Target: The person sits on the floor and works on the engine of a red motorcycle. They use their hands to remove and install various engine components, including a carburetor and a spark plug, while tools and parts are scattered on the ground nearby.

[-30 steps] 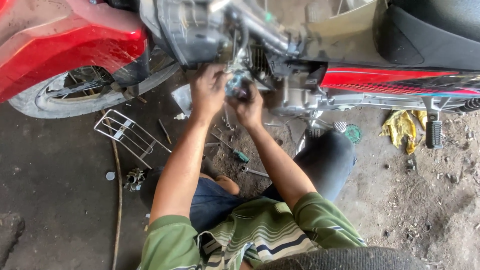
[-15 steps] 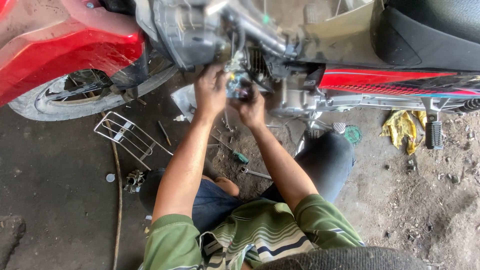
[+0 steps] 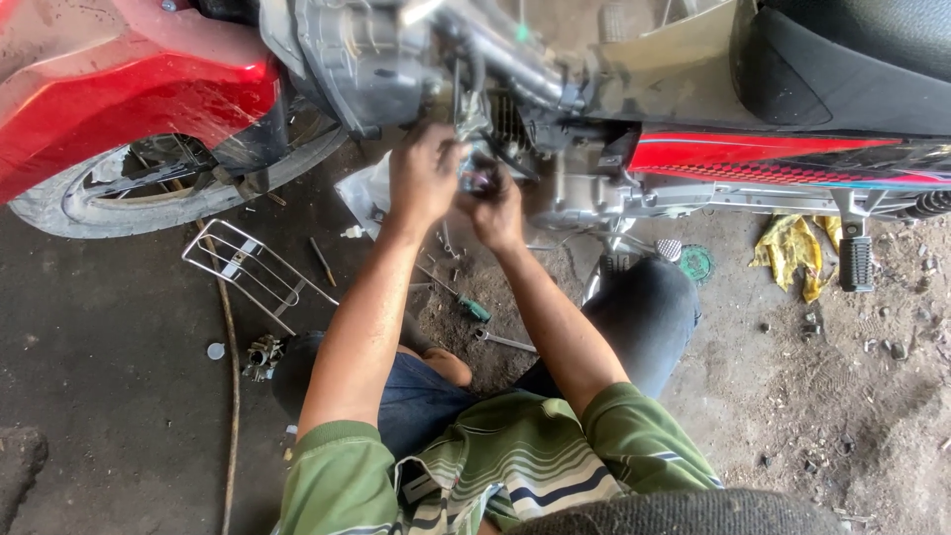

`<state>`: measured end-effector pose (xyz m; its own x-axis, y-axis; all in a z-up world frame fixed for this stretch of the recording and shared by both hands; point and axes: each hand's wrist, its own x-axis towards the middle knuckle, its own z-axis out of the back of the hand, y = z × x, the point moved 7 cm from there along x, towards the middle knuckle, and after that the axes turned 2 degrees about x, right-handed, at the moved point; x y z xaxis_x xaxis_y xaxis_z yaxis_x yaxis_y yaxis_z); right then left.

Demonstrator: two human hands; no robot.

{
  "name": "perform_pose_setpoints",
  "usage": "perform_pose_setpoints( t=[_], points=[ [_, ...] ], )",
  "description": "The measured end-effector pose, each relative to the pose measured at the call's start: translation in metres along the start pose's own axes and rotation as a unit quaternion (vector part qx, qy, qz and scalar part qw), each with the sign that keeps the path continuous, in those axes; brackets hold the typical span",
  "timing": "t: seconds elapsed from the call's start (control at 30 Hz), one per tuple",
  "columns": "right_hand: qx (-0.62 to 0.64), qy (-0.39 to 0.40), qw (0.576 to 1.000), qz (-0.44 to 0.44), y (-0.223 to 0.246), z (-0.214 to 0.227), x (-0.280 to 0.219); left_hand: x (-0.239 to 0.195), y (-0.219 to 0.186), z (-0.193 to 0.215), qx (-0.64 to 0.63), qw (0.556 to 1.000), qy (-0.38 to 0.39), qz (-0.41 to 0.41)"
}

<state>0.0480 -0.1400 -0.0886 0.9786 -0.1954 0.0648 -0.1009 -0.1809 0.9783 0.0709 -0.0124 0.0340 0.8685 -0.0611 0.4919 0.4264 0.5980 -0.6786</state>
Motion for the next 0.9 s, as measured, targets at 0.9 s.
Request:
perform_pose_setpoints(
  t=[0.9],
  points=[
    [-0.062,-0.054,0.997,-0.014,-0.011,-0.002,-0.005,0.026,-0.036,-0.008,0.124,0.959,0.238,0.091]
  ],
)
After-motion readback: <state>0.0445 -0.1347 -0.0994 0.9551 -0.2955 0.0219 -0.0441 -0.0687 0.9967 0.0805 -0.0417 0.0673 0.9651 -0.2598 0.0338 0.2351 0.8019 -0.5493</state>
